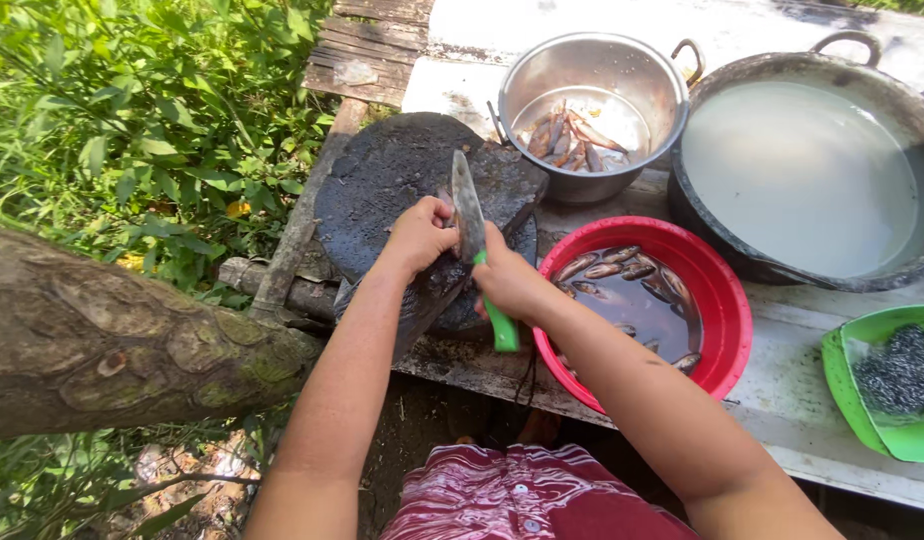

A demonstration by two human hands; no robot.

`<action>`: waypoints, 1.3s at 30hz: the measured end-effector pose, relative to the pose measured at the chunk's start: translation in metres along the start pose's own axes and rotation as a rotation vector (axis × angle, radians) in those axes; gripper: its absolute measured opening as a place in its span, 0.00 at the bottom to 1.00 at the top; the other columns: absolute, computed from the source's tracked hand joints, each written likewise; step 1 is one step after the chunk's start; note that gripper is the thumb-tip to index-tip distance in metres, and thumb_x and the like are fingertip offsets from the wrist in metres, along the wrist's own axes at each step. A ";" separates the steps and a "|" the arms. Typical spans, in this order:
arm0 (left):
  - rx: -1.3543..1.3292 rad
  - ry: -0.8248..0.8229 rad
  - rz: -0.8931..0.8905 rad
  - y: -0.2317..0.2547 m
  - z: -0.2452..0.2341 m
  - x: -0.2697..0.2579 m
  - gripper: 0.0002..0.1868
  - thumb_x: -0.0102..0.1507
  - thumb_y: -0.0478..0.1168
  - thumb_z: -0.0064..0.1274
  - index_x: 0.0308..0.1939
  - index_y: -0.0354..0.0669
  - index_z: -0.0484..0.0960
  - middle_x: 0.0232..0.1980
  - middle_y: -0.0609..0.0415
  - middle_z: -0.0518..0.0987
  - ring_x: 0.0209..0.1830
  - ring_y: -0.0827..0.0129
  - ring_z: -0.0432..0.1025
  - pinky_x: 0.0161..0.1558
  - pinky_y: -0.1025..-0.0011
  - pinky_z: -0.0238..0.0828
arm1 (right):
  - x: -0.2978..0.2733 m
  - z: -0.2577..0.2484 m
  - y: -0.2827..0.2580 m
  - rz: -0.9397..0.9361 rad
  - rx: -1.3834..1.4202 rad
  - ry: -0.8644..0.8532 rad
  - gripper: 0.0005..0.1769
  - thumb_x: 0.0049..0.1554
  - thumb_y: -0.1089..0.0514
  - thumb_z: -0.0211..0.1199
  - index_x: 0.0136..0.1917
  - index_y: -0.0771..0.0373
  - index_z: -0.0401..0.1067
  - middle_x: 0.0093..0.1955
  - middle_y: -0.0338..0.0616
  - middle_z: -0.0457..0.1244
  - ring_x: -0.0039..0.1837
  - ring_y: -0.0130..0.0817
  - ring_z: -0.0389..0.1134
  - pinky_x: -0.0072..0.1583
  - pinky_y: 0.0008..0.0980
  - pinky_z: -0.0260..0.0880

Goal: The person prepares fish by gutting and cleaning them by hand in a basin of water and scraping and cutting them with knives on a wooden chopping block.

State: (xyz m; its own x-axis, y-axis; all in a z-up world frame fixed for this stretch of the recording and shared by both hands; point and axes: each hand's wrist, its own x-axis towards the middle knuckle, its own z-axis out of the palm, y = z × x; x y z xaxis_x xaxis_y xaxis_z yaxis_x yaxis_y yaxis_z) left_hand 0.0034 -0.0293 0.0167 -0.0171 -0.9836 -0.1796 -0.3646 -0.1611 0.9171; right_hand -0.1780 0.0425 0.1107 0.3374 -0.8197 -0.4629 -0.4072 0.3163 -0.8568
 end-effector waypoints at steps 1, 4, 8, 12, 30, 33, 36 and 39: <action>0.054 0.020 0.050 0.000 0.000 0.003 0.21 0.51 0.37 0.66 0.46 0.39 0.78 0.37 0.58 0.76 0.36 0.72 0.71 0.40 0.72 0.71 | 0.013 -0.004 -0.004 -0.056 -0.002 0.026 0.38 0.59 0.65 0.45 0.80 0.53 0.40 0.41 0.51 0.64 0.33 0.38 0.70 0.34 0.41 0.75; 0.094 0.042 0.075 -0.005 -0.002 -0.004 0.21 0.50 0.36 0.66 0.46 0.39 0.79 0.37 0.57 0.76 0.36 0.72 0.72 0.41 0.72 0.72 | 0.017 -0.005 -0.002 -0.004 0.031 0.026 0.44 0.58 0.65 0.45 0.83 0.53 0.32 0.40 0.51 0.64 0.33 0.40 0.68 0.34 0.43 0.73; 0.057 0.040 0.090 -0.005 -0.002 -0.006 0.22 0.49 0.36 0.67 0.45 0.38 0.79 0.37 0.57 0.76 0.38 0.72 0.72 0.43 0.73 0.72 | -0.047 -0.003 0.016 0.085 -0.048 -0.075 0.46 0.57 0.65 0.43 0.83 0.48 0.29 0.37 0.51 0.65 0.31 0.40 0.69 0.35 0.42 0.75; 0.094 0.025 0.114 -0.005 -0.002 -0.003 0.22 0.50 0.37 0.67 0.46 0.40 0.79 0.37 0.58 0.76 0.38 0.72 0.72 0.43 0.73 0.72 | -0.012 -0.006 0.004 0.130 0.004 -0.078 0.45 0.58 0.65 0.42 0.83 0.44 0.31 0.36 0.52 0.63 0.31 0.40 0.68 0.35 0.42 0.73; 0.141 0.040 0.160 -0.001 -0.001 -0.009 0.21 0.50 0.37 0.65 0.46 0.41 0.78 0.37 0.55 0.77 0.37 0.68 0.74 0.43 0.70 0.73 | 0.021 0.000 -0.016 0.087 -0.051 -0.007 0.46 0.59 0.66 0.47 0.82 0.54 0.26 0.42 0.56 0.64 0.32 0.42 0.68 0.33 0.43 0.73; 0.083 0.069 0.147 0.001 -0.006 0.000 0.19 0.51 0.36 0.63 0.45 0.41 0.78 0.38 0.55 0.76 0.38 0.66 0.75 0.43 0.69 0.76 | -0.016 -0.003 0.001 0.110 -0.187 -0.077 0.44 0.58 0.67 0.42 0.82 0.53 0.29 0.37 0.59 0.65 0.32 0.45 0.69 0.34 0.46 0.73; 0.192 0.053 0.192 -0.008 0.003 -0.008 0.22 0.46 0.35 0.67 0.43 0.40 0.79 0.36 0.51 0.78 0.37 0.61 0.75 0.43 0.65 0.74 | -0.027 -0.016 0.021 0.151 -0.360 -0.116 0.48 0.56 0.66 0.47 0.83 0.55 0.28 0.40 0.59 0.68 0.37 0.50 0.73 0.42 0.49 0.76; 0.214 0.085 0.217 0.002 -0.002 0.003 0.23 0.48 0.38 0.67 0.45 0.40 0.77 0.38 0.50 0.78 0.38 0.59 0.76 0.42 0.65 0.74 | 0.001 -0.040 0.001 -0.188 -0.840 0.014 0.49 0.56 0.62 0.54 0.83 0.62 0.32 0.44 0.66 0.69 0.45 0.58 0.71 0.50 0.53 0.71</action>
State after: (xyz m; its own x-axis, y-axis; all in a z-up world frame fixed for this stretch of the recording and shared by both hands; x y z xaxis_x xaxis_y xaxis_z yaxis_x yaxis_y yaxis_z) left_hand 0.0042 -0.0330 0.0186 -0.0411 -0.9979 0.0507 -0.5484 0.0650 0.8337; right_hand -0.2121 0.0231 0.1185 0.4536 -0.8308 -0.3225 -0.8407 -0.2788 -0.4642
